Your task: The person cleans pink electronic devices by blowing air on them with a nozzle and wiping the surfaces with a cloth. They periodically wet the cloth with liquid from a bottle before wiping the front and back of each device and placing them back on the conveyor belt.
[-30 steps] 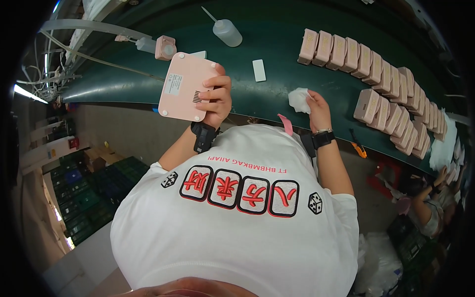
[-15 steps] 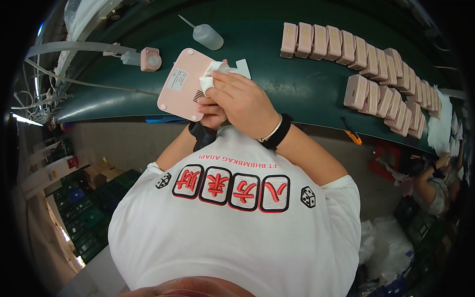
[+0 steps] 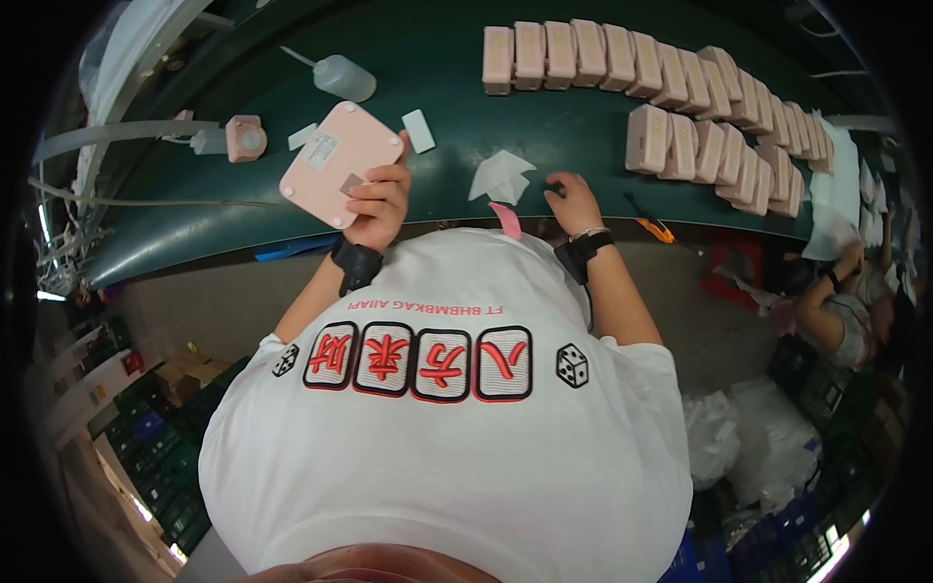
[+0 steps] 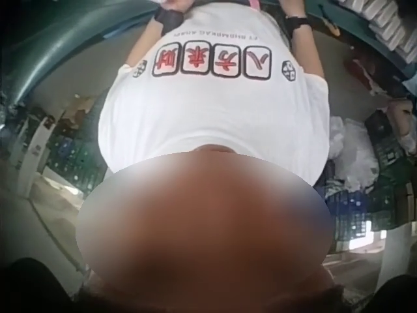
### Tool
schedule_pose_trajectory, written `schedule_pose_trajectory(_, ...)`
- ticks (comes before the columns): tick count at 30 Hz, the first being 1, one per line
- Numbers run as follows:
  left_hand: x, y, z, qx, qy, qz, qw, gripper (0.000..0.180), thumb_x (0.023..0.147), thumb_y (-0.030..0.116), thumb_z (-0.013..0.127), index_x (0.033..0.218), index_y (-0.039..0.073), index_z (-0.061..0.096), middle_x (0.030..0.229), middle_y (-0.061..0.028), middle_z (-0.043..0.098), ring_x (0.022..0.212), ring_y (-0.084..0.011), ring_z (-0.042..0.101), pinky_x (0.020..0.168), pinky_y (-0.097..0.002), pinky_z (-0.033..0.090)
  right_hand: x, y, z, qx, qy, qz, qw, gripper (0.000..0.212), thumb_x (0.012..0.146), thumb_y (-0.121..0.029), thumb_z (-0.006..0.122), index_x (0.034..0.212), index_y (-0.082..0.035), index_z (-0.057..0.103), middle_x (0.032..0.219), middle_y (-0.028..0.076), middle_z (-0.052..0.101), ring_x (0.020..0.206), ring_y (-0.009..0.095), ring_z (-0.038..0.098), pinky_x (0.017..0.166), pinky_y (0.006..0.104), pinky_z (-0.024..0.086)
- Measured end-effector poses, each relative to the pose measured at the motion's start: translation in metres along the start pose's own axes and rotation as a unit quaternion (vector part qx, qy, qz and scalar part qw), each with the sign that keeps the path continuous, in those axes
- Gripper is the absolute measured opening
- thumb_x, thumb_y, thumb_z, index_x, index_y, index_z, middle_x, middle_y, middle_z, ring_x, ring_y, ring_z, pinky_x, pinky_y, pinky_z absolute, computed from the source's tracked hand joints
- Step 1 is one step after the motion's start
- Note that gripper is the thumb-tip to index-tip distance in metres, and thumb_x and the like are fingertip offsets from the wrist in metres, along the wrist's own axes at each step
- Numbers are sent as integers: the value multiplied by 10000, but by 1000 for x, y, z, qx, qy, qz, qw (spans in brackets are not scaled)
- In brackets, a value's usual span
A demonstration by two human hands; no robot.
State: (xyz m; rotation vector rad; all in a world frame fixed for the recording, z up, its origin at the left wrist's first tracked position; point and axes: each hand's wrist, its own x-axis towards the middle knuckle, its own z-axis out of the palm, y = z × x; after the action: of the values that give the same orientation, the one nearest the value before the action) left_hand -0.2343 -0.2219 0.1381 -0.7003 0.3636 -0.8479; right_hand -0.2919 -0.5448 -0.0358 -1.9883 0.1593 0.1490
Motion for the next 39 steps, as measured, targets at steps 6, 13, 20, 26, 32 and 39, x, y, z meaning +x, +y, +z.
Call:
schedule_pose_trajectory(6, -20, 10, -4, 40, -33, 10, 999, 518, 981, 210, 538, 1451, 53, 389, 977, -141, 520, 653, -183, 580, 504, -275, 543, -74, 134, -59, 470, 110, 484, 730, 241, 894, -157, 693, 1107, -114, 590, 975, 55, 671, 836, 191, 660, 695, 298, 515)
schedule_pose_trajectory(13, -38, 8, -11, 24, -41, 87, 995, 511, 980, 202, 530, 1442, 31, 395, 1132, -193, 536, 653, -189, 583, 506, -278, 549, -88, 174, -96, 497, 272, 318, 760, 298, 920, -251, 699, 1175, -146, 587, 1108, -6, 656, 987, 170, 630, 819, 315, 503)
schedule_pose_trajectory(20, -78, 10, -25, 32, -76, 122, 989, 508, 967, 194, 531, 1426, 13, 414, 1179, -194, 534, 645, -185, 574, 502, -270, 545, -89, 45, -106, 184, 380, 45, 905, 312, 999, -221, 566, 1197, 19, 536, 1046, 69, 665, 766, 62, 566, 659, 197, 445)
schedule_pose_trajectory(26, -110, 20, -42, 33, -72, 155, 985, 520, 950, 226, 543, 1415, 19, 436, 1208, -188, 541, 650, -176, 568, 503, -257, 536, -27, -173, -101, 145, -134, -65, 978, 252, 982, -206, 557, 1146, -14, 564, 990, 64, 670, 563, 46, 479, 495, 201, 378)
schedule_pose_trajectory(32, -150, 28, -66, 51, -87, 206, 973, 521, 941, 257, 552, 1405, 42, 454, 1186, -170, 571, 686, -176, 572, 542, -265, 543, 8, -255, -15, -218, -402, -228, 860, 302, 937, -295, 618, 958, 1, 560, 803, 182, 633, 596, 259, 568, 547, 354, 438)
schedule_pose_trajectory(39, -239, 54, -87, 177, 66, 424, 886, 548, 885, 294, 640, 1354, 52, 491, 1189, -148, 592, 820, -217, 629, 651, -340, 574, 14, -267, 18, -227, -448, -220, 836, 345, 928, -329, 621, 902, 5, 540, 748, 208, 615, 689, 387, 597, 630, 424, 458)
